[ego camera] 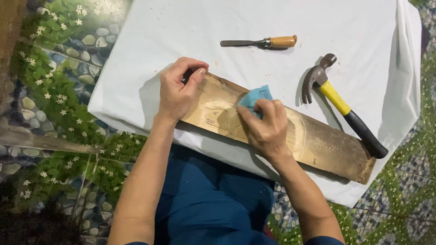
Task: Sanding a wooden turtle carving to smooth the surface after using a hammer and chisel.
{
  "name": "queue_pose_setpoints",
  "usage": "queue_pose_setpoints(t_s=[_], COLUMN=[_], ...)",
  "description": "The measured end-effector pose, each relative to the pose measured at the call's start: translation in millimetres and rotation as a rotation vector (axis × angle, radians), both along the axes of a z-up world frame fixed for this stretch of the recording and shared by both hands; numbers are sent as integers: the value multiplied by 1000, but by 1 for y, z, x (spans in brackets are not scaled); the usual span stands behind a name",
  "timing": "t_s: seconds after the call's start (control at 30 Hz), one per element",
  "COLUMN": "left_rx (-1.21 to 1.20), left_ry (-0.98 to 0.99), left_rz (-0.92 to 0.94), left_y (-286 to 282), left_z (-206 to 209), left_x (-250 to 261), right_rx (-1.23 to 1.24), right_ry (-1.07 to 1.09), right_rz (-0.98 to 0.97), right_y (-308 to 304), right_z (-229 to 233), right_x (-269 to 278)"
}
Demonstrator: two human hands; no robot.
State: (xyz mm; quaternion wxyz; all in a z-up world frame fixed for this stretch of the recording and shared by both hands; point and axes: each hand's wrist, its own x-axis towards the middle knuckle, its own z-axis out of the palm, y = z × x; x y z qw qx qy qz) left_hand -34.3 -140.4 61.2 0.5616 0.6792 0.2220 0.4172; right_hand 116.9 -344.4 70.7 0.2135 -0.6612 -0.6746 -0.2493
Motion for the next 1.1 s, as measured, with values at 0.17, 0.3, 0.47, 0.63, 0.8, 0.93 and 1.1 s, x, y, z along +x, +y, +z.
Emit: queue_pose_setpoints(t_s=[0.17,0.3,0.47,0.63,0.8,0.93,1.1], left_rx=[2,2,-2,-9,5,3,-14], left_ry=[-2,0,-8,-8,-7,-8,3], left_rz=[2,3,5,2,5,-5,4], left_y=[0,0,0,-1,0,0,-1], left_z=[2,2,3,3,2,2,5], left_x=[-1,0,0,1,0,1,-1], right_rx=[-29,-31,-87,-145,-183,-178,-252], right_ry=[-10,48,5,52,77,122,197], right_rz=[37,52,44,35,71,68,105], right_y=[11,7,7,5,6,4,-1], right_z=[17,18,17,28,34,32,46], right_x=[-11,-5,-12,-9,-17,-15,-26])
